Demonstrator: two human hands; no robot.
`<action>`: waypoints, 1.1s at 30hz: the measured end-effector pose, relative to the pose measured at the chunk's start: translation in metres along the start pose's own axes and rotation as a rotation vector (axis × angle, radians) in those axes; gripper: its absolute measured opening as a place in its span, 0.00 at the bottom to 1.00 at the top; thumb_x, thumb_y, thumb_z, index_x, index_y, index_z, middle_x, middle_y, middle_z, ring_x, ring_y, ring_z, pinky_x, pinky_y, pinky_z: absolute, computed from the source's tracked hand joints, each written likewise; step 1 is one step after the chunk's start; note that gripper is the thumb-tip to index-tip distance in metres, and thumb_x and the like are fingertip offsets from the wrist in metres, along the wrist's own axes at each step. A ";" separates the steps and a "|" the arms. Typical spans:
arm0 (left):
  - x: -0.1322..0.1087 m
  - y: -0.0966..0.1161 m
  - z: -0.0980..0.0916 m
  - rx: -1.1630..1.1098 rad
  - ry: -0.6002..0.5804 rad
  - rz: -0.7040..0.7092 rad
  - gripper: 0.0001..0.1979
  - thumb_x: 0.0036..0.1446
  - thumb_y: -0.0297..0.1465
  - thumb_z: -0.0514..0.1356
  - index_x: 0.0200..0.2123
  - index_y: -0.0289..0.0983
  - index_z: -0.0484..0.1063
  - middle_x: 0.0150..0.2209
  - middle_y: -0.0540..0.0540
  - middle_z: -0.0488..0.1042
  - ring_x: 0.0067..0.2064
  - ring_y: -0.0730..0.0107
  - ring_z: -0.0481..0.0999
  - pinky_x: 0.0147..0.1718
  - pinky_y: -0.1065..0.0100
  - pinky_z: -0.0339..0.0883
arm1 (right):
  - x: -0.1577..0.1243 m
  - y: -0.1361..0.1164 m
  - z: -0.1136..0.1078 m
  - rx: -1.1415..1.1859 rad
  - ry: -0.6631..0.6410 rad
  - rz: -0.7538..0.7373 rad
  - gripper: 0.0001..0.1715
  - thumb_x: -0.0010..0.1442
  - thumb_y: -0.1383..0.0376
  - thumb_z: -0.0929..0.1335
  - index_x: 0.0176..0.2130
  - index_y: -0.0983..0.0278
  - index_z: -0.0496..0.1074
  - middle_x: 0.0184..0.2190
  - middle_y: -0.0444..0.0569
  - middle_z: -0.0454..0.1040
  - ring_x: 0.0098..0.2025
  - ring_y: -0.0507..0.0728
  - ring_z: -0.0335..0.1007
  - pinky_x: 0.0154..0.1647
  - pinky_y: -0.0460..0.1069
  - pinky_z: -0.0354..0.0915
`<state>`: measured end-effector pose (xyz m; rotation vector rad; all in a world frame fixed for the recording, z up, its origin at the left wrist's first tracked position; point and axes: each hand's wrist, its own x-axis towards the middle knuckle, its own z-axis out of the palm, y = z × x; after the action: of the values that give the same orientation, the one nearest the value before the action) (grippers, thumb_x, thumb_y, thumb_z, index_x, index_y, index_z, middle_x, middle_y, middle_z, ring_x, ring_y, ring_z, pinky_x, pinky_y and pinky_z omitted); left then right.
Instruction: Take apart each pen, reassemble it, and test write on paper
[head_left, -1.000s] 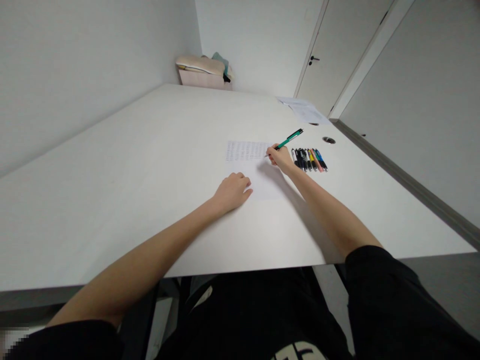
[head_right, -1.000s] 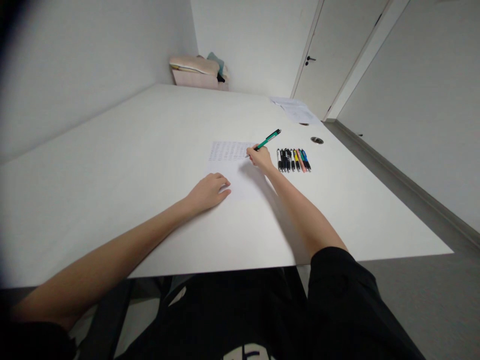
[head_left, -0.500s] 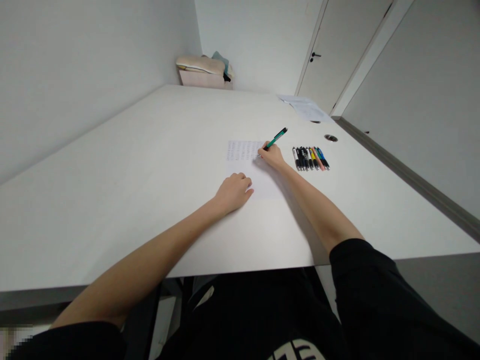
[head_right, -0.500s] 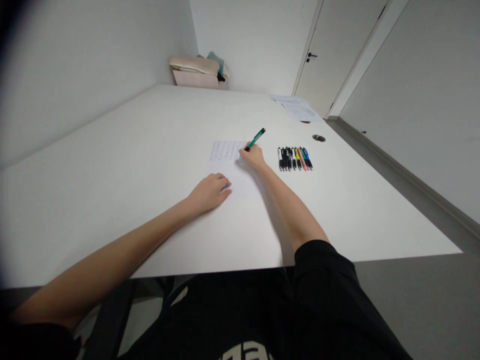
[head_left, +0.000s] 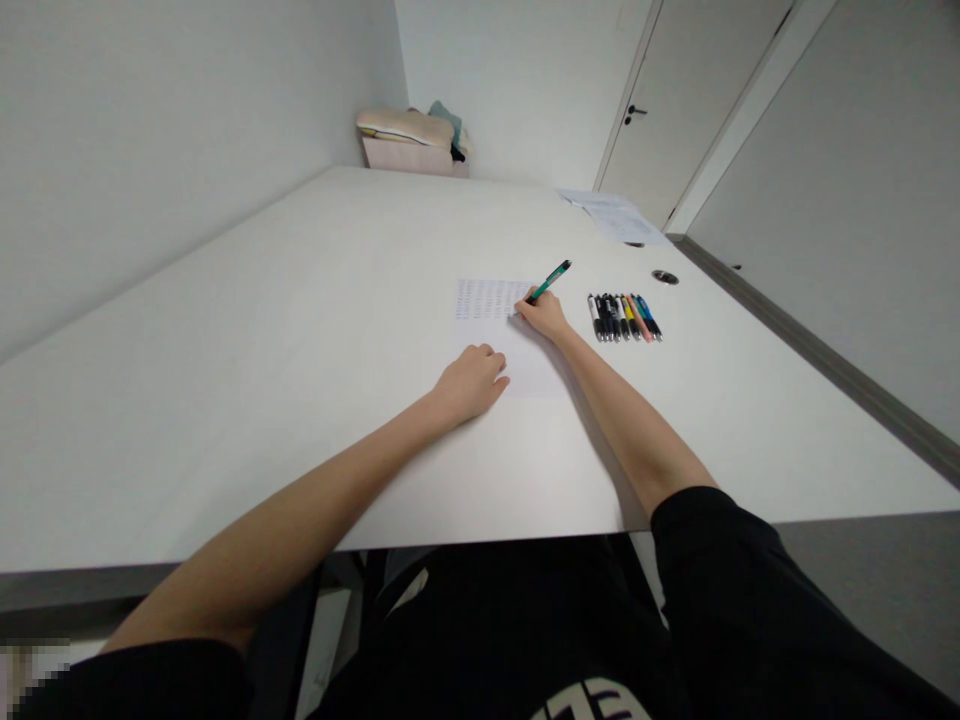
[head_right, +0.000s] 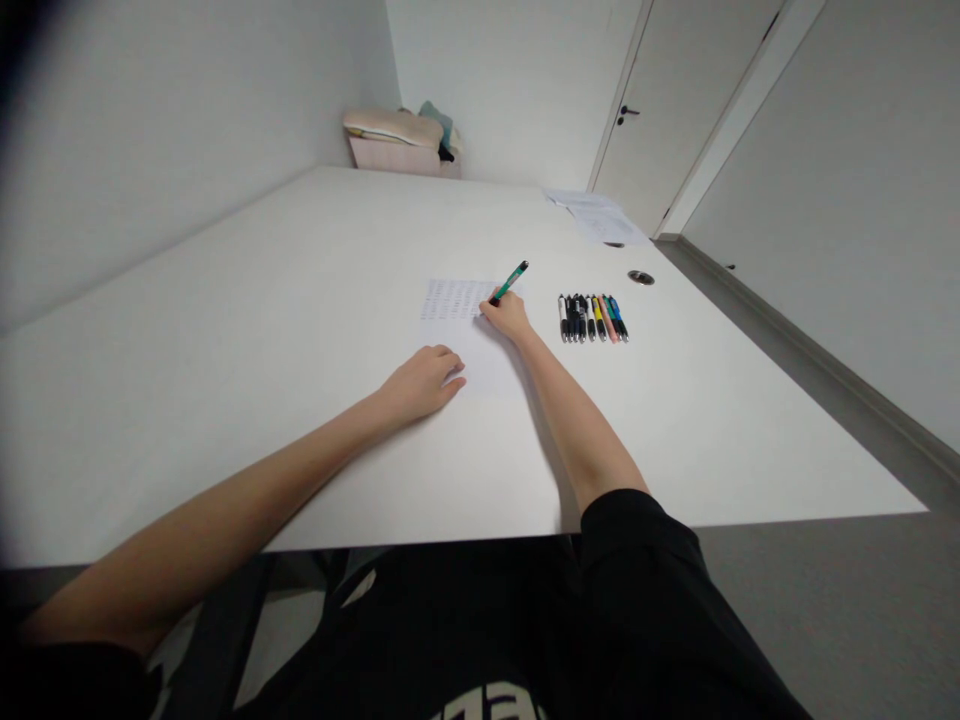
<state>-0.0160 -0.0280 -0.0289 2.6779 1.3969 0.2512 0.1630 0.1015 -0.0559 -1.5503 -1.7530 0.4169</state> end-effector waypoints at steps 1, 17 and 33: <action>0.000 0.000 0.000 0.000 0.002 0.001 0.12 0.58 0.33 0.52 0.40 0.34 0.70 0.43 0.41 0.70 0.45 0.61 0.68 0.44 0.63 0.63 | 0.000 0.000 0.000 -0.008 -0.004 -0.003 0.06 0.48 0.65 0.63 0.23 0.64 0.66 0.18 0.43 0.68 0.25 0.53 0.66 0.32 0.47 0.61; 0.000 0.002 -0.001 0.013 -0.001 0.007 0.12 0.58 0.33 0.51 0.39 0.33 0.70 0.43 0.40 0.70 0.45 0.60 0.68 0.44 0.61 0.63 | -0.002 -0.002 -0.002 -0.020 -0.015 -0.008 0.04 0.48 0.65 0.63 0.25 0.64 0.66 0.20 0.43 0.68 0.26 0.53 0.65 0.34 0.47 0.60; -0.001 0.003 -0.001 0.012 -0.008 -0.007 0.12 0.59 0.32 0.51 0.40 0.33 0.70 0.44 0.39 0.70 0.45 0.60 0.67 0.44 0.61 0.63 | 0.000 0.002 -0.001 -0.007 0.011 -0.001 0.04 0.48 0.65 0.63 0.24 0.63 0.65 0.20 0.43 0.67 0.27 0.52 0.64 0.33 0.47 0.60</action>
<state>-0.0147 -0.0306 -0.0271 2.6802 1.4101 0.2312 0.1645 0.1015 -0.0568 -1.5542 -1.7485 0.4010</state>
